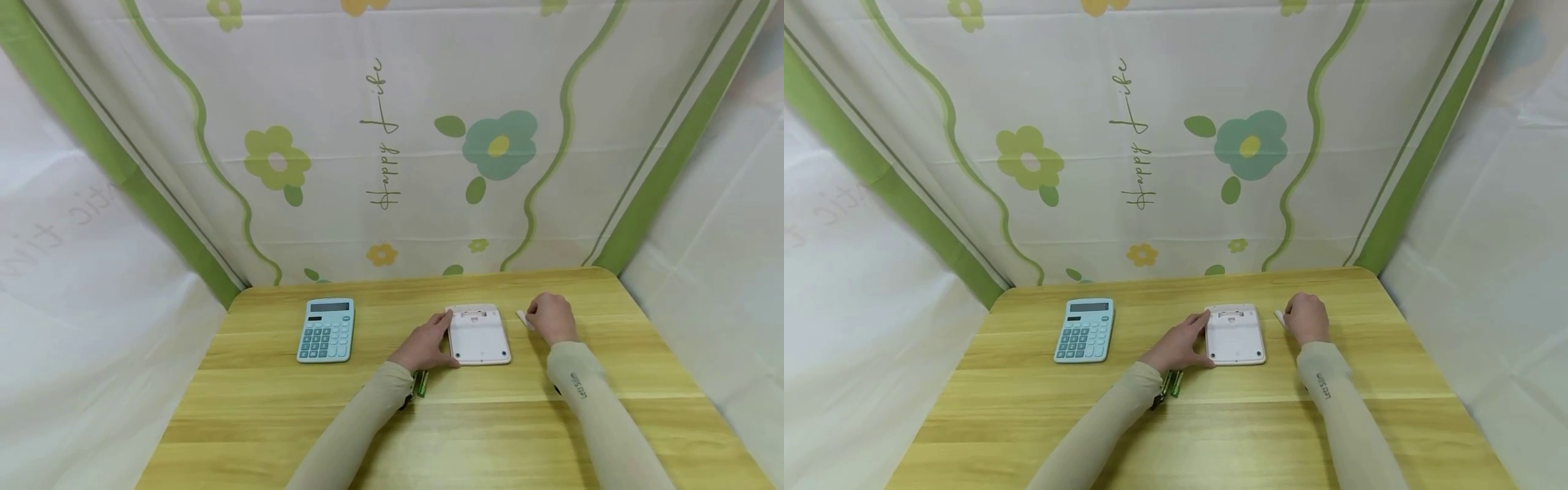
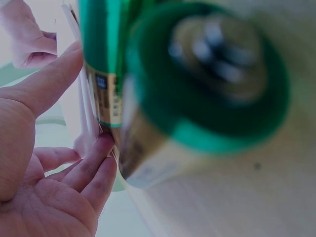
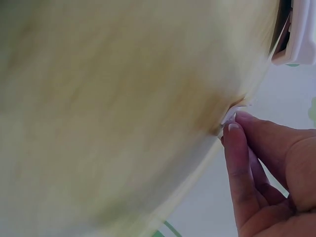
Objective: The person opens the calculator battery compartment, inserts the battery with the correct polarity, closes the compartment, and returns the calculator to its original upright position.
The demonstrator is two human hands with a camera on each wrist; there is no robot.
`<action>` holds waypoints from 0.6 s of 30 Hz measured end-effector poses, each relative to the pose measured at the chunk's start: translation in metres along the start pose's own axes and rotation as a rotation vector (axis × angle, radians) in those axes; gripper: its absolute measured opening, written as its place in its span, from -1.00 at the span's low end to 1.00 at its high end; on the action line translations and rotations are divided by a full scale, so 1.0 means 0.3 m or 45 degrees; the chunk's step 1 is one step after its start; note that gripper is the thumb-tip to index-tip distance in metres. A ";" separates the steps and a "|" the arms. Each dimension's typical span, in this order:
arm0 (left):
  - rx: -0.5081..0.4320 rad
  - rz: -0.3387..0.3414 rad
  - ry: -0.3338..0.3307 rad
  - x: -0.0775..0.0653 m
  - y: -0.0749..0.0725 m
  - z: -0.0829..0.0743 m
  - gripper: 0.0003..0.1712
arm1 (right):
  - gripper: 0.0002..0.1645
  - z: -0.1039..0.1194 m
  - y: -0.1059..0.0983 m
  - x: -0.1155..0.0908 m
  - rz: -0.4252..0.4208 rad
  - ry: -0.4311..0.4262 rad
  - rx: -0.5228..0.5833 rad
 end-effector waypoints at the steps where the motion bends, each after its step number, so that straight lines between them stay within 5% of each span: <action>1: 0.003 0.001 0.005 -0.001 -0.001 -0.001 0.31 | -0.82 -0.002 0.001 0.000 -0.007 -0.002 -0.004; 11: -0.006 0.015 -0.001 -0.003 -0.001 -0.001 0.31 | -0.84 0.008 0.005 -0.002 -0.011 0.023 -0.016; 18: -0.010 0.005 0.011 0.004 0.001 0.004 0.31 | -0.81 0.031 -0.006 -0.008 -0.089 -0.056 -0.015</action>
Point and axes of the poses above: each hand's wrist, its own x-axis towards the middle knuckle, its own y-axis out of the palm, z = x × y, the point moved 2 cm from there along x, towards the middle knuckle, and after that the axes turned 1 degree about z, right-handed, at the moved point
